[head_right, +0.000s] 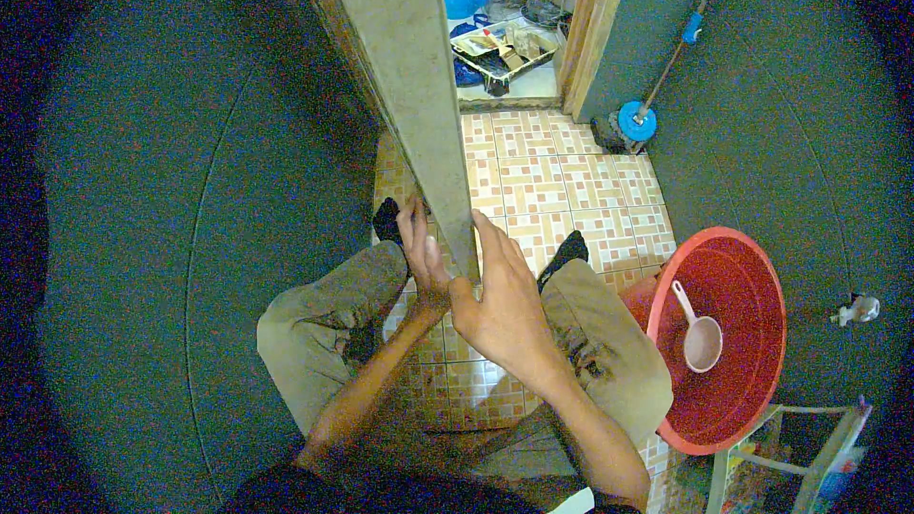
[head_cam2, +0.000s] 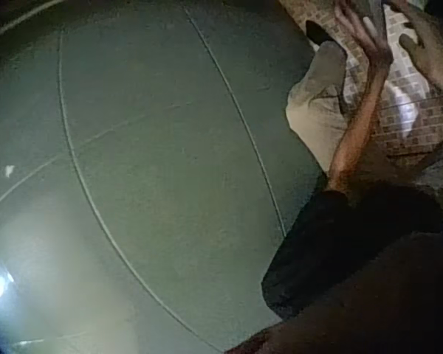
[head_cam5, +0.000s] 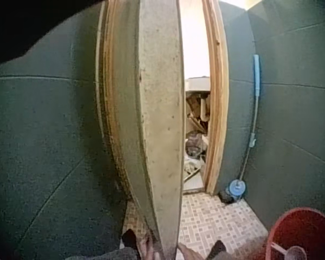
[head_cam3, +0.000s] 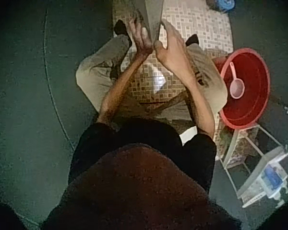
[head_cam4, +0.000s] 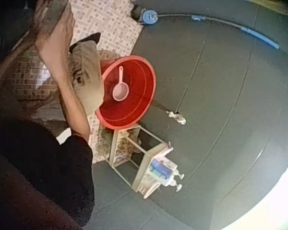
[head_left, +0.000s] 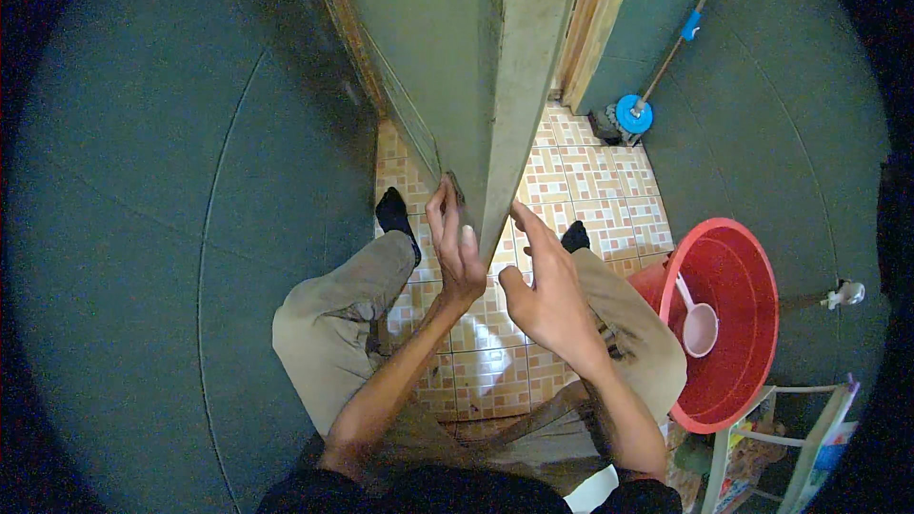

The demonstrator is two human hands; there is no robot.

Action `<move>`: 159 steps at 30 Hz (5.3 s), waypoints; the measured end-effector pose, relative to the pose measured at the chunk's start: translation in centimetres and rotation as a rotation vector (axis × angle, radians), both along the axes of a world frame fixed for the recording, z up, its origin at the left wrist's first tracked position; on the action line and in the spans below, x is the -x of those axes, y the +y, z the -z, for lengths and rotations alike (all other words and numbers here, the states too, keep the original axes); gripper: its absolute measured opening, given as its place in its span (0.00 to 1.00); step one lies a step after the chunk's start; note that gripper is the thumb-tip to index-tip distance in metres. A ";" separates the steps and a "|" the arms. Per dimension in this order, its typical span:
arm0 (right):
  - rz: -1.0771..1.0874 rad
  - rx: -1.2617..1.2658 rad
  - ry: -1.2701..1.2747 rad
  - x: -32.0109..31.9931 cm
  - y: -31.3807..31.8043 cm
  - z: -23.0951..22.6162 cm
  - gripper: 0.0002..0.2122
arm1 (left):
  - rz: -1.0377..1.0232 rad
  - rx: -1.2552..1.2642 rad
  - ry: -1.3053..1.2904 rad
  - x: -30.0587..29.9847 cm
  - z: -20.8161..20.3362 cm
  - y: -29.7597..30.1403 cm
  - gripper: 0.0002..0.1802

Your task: The person wipes the surface and slats of a door with a cloth.

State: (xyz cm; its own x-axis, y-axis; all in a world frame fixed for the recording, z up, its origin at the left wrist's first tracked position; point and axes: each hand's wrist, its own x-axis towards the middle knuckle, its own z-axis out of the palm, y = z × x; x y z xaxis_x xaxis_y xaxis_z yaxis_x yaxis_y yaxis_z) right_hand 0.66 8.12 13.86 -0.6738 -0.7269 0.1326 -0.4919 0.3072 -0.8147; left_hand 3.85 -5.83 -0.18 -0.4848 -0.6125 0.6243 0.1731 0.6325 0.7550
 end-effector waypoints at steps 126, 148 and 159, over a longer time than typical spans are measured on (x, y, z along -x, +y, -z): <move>0.001 0.002 0.029 -0.2 -0.2 0.2 0.33 | 0.024 -0.654 0.109 1.6 6.4 -1.0 0.35; -0.009 0.001 -0.045 0.0 -0.1 -0.3 0.33 | -0.027 -0.392 -0.007 0.5 1.2 -0.3 0.35; -0.012 -0.014 -0.048 0.2 -0.1 -0.6 0.33 | -0.011 -0.361 -0.078 0.5 -0.4 -0.6 0.34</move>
State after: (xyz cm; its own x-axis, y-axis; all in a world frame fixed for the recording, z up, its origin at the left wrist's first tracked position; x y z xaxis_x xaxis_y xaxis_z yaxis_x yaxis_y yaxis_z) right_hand 0.45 8.07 14.47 -0.6706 -0.7362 0.0906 -0.4561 0.3130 -0.8331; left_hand 3.37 -6.38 0.21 -0.5145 -0.7922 0.3282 0.1008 0.3242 0.9406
